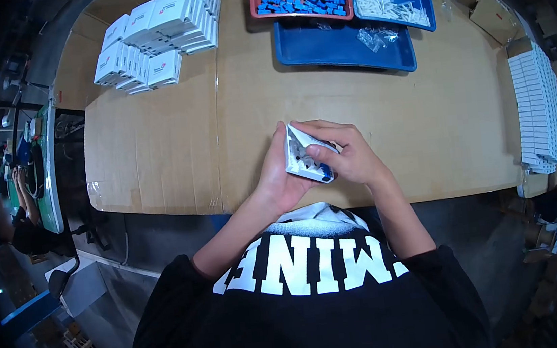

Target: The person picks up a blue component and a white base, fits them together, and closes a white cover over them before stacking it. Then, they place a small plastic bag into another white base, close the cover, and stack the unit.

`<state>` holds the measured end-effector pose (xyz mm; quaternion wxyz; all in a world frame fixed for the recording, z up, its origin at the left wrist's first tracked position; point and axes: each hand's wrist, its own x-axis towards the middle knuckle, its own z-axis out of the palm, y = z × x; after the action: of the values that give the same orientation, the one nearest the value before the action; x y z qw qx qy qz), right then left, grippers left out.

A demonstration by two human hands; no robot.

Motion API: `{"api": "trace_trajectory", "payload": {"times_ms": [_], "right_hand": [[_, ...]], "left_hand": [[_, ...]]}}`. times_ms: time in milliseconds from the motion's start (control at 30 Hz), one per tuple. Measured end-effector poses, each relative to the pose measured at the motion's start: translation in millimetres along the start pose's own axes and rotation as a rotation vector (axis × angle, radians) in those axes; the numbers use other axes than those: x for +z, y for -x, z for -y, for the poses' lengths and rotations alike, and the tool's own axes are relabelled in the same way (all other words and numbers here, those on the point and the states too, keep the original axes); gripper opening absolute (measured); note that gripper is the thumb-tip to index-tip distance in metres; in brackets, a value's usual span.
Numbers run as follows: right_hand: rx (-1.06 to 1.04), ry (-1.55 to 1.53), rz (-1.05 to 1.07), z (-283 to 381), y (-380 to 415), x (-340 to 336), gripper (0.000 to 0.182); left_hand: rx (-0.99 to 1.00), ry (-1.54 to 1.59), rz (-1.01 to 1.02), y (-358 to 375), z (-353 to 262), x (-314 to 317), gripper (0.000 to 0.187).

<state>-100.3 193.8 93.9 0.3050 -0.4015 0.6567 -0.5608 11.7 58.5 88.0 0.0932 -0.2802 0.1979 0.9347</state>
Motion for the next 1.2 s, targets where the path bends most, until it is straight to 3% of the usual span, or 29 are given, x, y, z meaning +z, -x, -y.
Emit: {"api": "trace_trajectory", "payload": {"times_ms": [367, 567, 700, 900, 1100, 1200], "right_hand": [[0.044, 0.079, 0.027, 11, 5, 14, 0.045], [-0.074, 0.238, 0.019, 7, 14, 22, 0.068], [-0.137, 0.313, -0.004, 10, 14, 27, 0.077], [-0.238, 0.437, -0.003, 18, 19, 27, 0.081], [-0.315, 0.630, 0.011, 36, 26, 22, 0.074], [-0.303, 0.462, 0.051, 38, 26, 8, 0.062]], "left_hand": [[0.031, 0.079, -0.012, 4, 8, -5, 0.064], [0.087, 0.070, -0.057, 10, 5, -6, 0.063], [0.126, 0.037, 0.033, 8, 3, -14, 0.063], [0.131, -0.107, 0.106, 20, -2, -9, 0.071], [0.167, -0.166, 0.330, 32, -10, -4, 0.072], [0.147, -0.263, 0.392, 37, -17, 1, 0.071]]}}
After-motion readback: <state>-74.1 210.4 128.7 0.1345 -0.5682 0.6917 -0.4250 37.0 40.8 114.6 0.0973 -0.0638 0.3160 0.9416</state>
